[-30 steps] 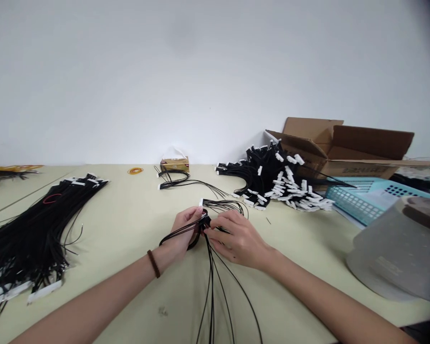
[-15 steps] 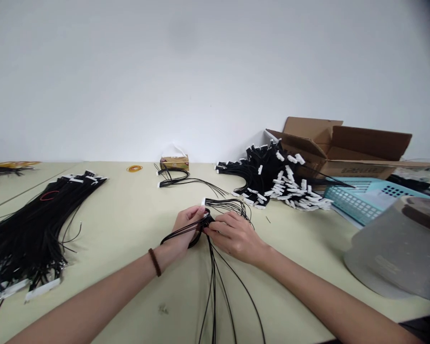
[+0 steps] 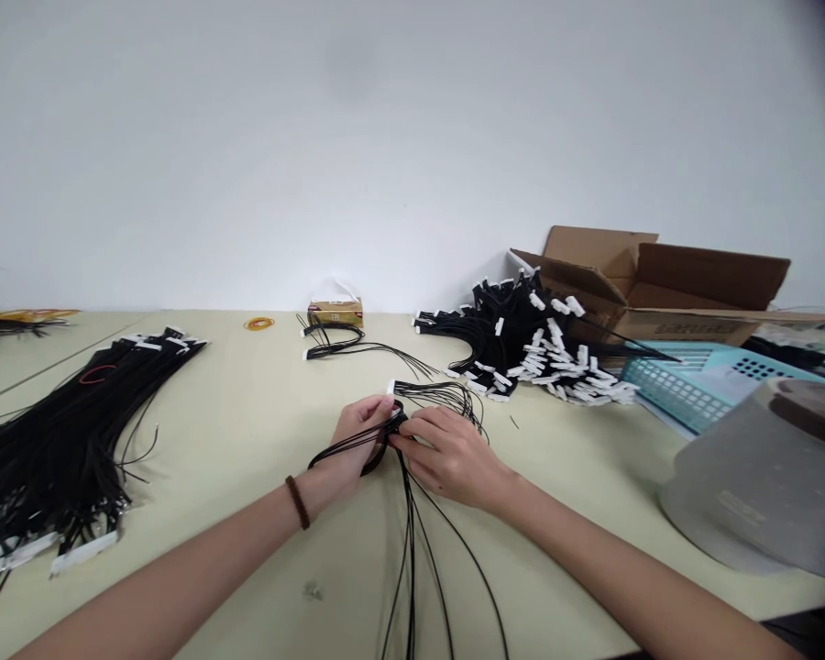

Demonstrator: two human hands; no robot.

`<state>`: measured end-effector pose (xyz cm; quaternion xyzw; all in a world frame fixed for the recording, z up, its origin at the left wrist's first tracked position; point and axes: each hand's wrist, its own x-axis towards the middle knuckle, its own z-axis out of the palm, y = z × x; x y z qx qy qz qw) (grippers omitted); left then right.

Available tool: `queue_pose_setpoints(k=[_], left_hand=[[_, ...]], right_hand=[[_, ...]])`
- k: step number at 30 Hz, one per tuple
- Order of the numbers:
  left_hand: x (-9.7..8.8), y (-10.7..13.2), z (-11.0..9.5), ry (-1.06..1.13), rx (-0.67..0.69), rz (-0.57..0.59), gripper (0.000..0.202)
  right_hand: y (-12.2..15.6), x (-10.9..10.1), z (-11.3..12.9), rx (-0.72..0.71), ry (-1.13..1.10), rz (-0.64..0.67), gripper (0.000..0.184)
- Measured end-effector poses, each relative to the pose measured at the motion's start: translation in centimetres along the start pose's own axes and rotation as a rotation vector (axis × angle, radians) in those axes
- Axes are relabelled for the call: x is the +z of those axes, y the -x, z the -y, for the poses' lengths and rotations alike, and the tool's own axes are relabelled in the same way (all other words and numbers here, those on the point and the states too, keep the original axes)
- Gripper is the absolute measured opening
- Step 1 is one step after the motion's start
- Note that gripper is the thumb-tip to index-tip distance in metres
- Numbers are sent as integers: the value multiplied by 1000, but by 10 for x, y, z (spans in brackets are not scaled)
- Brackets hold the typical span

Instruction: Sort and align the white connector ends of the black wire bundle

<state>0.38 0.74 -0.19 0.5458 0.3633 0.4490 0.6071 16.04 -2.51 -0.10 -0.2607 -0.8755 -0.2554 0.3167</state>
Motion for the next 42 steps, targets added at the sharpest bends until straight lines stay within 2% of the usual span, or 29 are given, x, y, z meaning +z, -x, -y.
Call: queue_pose_setpoints(k=[10, 24, 29, 37, 42], left_hand=[[0, -2, 3, -26, 23, -7, 48], [-2, -4, 5, -54, 40, 10, 49], [-1, -3, 4, -40, 39, 15, 50], [0, -1, 1, -16, 23, 20, 46], [2, 1, -3, -4, 32, -9, 44]], right_hand=[[0, 7, 2, 0, 82, -64, 12], [0, 7, 0, -54, 153, -2, 15], [0, 7, -1, -58, 164, -20, 18], [1, 9, -2, -13, 43, -80, 13], [1, 5, -3, 126, -249, -101, 18]])
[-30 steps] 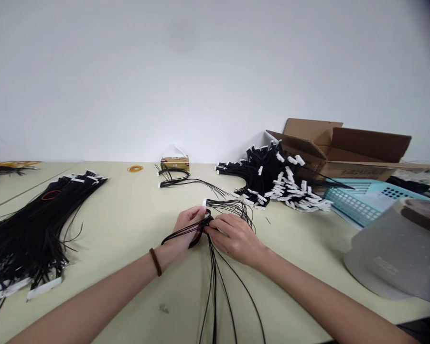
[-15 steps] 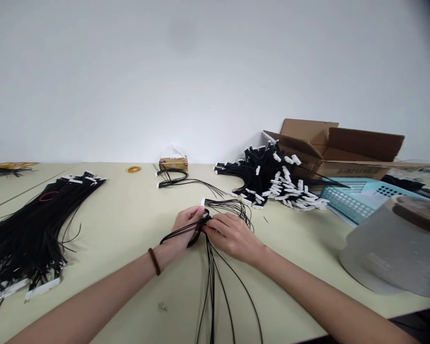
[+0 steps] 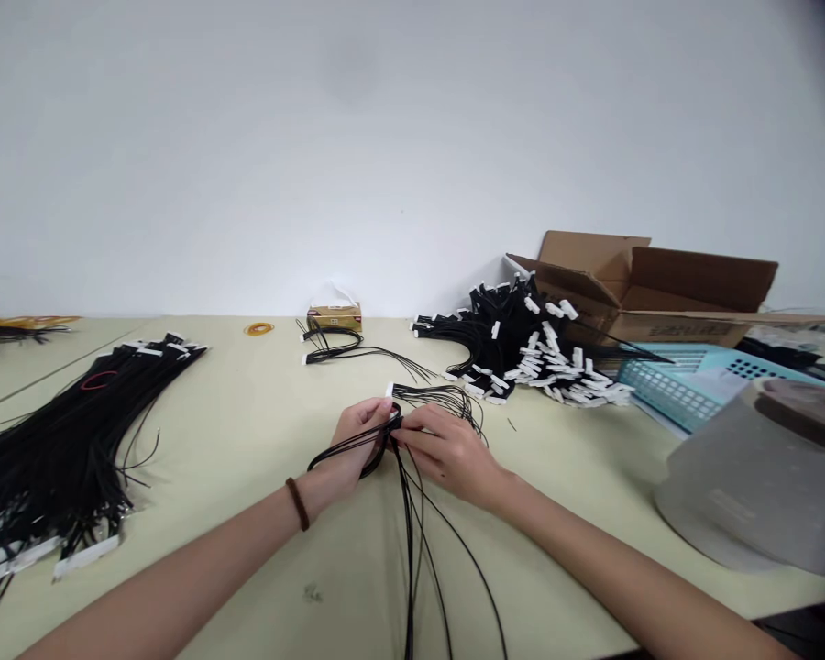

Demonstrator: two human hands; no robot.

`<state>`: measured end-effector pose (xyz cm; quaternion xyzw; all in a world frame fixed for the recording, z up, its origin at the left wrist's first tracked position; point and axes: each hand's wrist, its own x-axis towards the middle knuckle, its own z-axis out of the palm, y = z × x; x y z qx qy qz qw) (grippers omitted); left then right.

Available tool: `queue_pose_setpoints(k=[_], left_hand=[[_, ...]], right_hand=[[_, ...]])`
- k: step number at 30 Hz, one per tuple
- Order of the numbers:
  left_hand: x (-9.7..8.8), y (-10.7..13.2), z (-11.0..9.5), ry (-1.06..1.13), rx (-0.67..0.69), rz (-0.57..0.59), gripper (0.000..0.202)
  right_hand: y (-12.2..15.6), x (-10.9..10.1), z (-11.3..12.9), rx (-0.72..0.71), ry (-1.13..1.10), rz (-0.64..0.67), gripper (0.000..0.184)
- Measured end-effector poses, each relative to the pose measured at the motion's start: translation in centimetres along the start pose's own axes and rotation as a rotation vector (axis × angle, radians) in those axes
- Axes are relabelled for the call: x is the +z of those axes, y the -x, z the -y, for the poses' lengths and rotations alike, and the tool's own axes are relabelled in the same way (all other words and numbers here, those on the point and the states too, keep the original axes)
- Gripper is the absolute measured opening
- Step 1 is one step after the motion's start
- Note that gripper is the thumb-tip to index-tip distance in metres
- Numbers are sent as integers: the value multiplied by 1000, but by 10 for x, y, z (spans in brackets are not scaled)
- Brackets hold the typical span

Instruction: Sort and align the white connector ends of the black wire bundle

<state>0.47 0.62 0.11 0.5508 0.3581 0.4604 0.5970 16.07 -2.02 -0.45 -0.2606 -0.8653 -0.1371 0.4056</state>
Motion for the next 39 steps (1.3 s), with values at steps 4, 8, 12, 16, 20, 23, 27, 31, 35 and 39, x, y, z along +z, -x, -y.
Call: queue_pose_setpoints(k=[4, 8, 12, 16, 20, 23, 27, 31, 35, 39], left_hand=[[1, 1, -2, 12, 7, 3, 41], [2, 2, -5, -3, -15, 49, 39], [2, 3, -6, -36, -30, 44, 39], [-1, 2, -3, -82, -40, 43, 41], [-4, 0, 3, -60, -24, 32, 41], [-6, -1, 7, -31, -4, 31, 40], [-8, -2, 9, -47, -18, 55, 40], [-8, -2, 9, -38, -5, 72, 40], [-7, -1, 6, -33, 5, 99, 39], [-5, 1, 1, -17, -3, 82, 40]], right_hand=[[-3, -8, 3, 231, -280, -33, 22], [-10, -20, 8, 591, -531, -125, 21], [-15, -29, 1, 807, -793, -345, 27], [-15, -37, -18, 906, -874, -617, 30], [-10, -48, -41, 988, -766, -857, 30], [-6, -53, -48, 959, -524, -892, 34], [-4, -44, -32, 682, -115, -562, 22], [-5, -24, -6, 310, 59, -303, 16], [-4, -12, 3, 219, 198, -255, 18], [-3, -13, 1, 212, 279, -262, 23]])
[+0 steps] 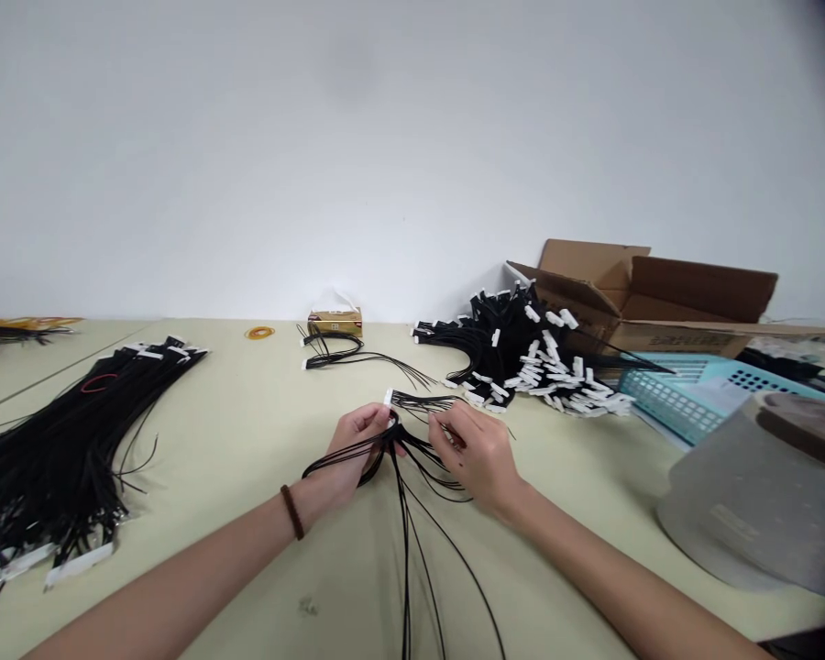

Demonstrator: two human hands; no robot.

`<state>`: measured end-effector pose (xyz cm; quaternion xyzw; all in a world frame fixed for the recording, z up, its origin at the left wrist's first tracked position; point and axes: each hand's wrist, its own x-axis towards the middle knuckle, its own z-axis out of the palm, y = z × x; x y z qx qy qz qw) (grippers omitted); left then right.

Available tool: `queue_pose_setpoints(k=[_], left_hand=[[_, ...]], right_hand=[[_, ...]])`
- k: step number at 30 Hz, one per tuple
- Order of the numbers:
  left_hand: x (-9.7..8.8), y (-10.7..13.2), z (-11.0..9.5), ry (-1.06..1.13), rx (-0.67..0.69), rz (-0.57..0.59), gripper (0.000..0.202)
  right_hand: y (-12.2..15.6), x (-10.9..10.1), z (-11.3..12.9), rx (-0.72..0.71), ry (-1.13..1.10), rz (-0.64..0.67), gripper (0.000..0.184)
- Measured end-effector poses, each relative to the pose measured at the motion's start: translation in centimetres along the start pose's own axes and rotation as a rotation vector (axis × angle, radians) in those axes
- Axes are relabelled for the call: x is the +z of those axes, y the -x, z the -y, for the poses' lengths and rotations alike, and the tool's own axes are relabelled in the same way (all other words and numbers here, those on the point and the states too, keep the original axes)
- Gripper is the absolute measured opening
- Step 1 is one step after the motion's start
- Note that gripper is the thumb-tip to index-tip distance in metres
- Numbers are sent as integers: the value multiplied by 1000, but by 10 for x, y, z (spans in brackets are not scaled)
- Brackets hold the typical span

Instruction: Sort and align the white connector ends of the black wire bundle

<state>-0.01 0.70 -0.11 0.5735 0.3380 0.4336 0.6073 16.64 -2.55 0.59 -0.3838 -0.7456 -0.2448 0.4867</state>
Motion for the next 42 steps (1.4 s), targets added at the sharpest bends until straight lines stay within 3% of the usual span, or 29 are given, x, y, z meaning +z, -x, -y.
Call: queue_pose_setpoints(k=[4, 17, 26, 32, 38, 42], left_hand=[[2, 1, -3, 12, 5, -21, 42], [2, -1, -1, 26, 14, -33, 43], [3, 0, -3, 20, 30, -28, 43], [3, 0, -3, -21, 28, 15, 41], [3, -1, -1, 6, 39, 95, 38], [3, -1, -2, -9, 39, 118, 36]], right_hand=[[1, 0, 1, -21, 26, -4, 24], [-1, -3, 6, -128, 48, 175, 22], [0, -4, 6, -43, -47, 241, 23], [-1, -3, 5, -33, 64, 199, 20], [-2, -1, 7, -111, 182, 164, 26], [-3, -1, 7, -80, 180, 126, 18]])
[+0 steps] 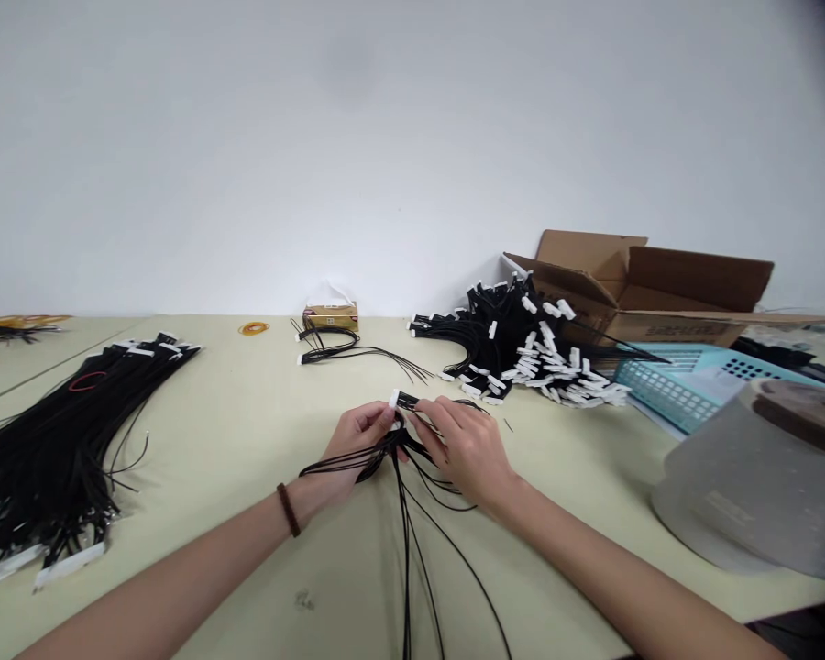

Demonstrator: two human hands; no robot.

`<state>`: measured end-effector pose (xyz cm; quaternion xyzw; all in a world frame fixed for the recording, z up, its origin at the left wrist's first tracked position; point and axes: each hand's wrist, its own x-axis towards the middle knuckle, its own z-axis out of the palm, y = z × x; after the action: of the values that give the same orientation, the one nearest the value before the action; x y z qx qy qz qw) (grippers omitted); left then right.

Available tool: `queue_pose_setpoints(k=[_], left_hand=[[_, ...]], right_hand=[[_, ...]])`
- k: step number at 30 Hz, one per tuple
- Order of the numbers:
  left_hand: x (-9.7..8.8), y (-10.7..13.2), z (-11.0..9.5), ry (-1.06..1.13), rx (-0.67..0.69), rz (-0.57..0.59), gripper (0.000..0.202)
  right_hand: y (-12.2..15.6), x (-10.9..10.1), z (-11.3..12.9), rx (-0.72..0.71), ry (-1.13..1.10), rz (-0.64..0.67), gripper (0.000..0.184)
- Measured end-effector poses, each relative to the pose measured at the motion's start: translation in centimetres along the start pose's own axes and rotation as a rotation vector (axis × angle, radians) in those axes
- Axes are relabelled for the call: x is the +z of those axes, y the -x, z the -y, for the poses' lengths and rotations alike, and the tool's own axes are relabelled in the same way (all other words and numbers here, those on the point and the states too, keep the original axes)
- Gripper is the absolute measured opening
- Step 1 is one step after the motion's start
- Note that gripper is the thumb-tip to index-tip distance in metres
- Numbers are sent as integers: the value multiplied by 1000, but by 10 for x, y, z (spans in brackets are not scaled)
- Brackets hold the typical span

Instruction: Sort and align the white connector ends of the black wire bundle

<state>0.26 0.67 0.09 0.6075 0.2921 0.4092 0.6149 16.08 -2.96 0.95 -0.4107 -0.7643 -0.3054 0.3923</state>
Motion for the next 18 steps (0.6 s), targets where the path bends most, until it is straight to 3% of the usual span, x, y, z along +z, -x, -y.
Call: queue_pose_setpoints(k=[8, 18], left_hand=[[1, 1, 0, -14, -8, -13, 36], [2, 0, -1, -33, 19, -45, 37]], right_hand=[[2, 3, -3, -58, -23, -87, 12], [1, 2, -2, 14, -22, -77, 18]])
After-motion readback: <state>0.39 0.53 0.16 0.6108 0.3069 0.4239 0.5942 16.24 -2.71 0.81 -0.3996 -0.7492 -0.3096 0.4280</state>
